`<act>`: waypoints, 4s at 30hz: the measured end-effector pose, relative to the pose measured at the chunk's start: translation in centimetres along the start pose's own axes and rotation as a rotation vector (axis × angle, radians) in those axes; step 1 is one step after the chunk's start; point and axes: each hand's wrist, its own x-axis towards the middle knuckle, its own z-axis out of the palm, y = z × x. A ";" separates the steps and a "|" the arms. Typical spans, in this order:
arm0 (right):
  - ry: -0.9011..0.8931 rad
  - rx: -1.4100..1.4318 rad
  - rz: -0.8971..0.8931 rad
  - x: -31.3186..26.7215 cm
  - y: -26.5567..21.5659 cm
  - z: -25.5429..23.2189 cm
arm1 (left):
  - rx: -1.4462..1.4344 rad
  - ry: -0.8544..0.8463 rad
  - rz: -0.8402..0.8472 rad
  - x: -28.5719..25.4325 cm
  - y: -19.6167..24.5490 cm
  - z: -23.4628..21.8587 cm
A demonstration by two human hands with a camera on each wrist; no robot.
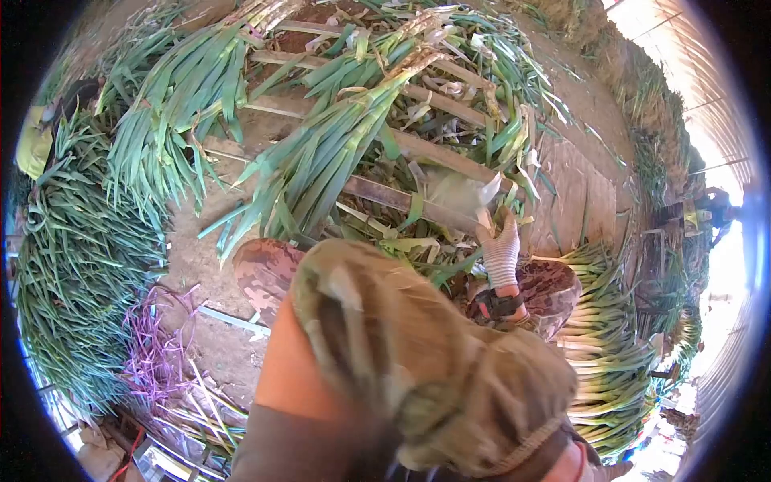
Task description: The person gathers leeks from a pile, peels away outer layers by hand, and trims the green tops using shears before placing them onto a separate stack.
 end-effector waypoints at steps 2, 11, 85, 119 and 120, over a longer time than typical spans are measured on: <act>-0.041 0.051 0.055 0.0 -0.6 0.6 | 0.044 -0.004 -0.006 -0.6 -0.6 -1.8; -0.347 0.184 -0.062 6.8 -6.1 12.2 | 0.752 0.451 -1.342 -26.1 -18.5 -21.6; 0.067 0.125 0.346 9.7 1.2 11.1 | 0.964 0.235 -1.826 -26.6 -44.1 -33.2; 0.106 0.120 0.346 9.8 1.1 11.2 | 0.987 0.315 -1.612 -34.0 -39.7 -31.1; 0.101 0.119 0.353 10.0 1.2 11.3 | 0.883 0.360 -1.613 -33.9 -38.3 -29.6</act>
